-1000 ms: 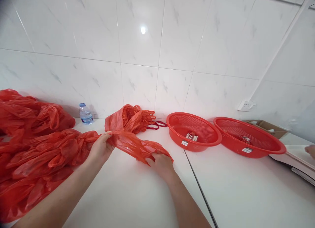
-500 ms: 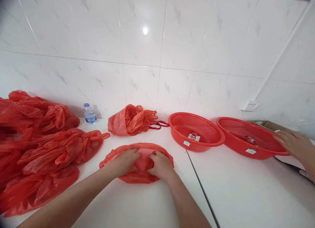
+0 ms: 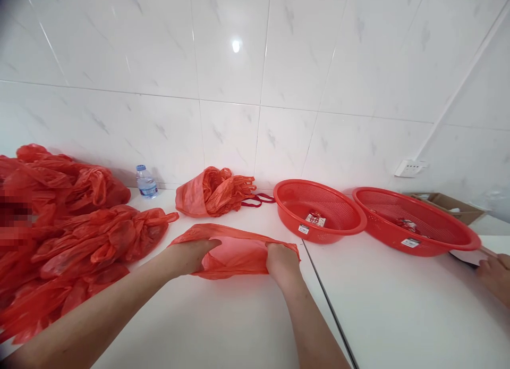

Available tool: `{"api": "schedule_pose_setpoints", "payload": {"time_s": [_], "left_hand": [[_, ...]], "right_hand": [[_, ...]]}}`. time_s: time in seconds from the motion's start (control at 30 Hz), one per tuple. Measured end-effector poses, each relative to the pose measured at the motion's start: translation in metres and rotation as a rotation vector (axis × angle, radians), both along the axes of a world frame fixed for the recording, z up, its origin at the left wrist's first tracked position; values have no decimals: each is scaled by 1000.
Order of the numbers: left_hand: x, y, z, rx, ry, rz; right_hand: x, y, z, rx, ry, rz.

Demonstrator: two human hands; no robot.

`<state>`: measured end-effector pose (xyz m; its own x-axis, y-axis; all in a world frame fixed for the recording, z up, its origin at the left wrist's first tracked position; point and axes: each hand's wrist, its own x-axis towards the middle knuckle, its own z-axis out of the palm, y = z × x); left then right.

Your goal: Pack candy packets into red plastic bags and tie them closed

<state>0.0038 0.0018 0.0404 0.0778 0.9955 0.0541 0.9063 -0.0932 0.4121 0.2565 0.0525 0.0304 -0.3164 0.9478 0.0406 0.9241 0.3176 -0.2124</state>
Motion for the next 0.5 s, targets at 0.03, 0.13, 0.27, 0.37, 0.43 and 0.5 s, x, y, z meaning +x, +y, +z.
{"api": "schedule_pose_setpoints", "payload": {"time_s": [0.03,0.13,0.27,0.37,0.43,0.5], "left_hand": [[2,-2,6,-28,35,-37],[14,-9,23,-71,118,-223],[29,-19,33,67,129,-399],[30,-25,28,206,196,-429],[27,-29,21,271,202,-445],[24,-32,11,283,177,-494]], "right_hand": [[-1,-1,0,-2,-13,9],[-6,-5,4,-6,-34,31],[-12,-11,9,-13,-54,-4],[-9,-9,6,-38,-54,-20],[-6,-7,3,-65,-36,-9],[-5,-6,1,-67,-20,4]]}}
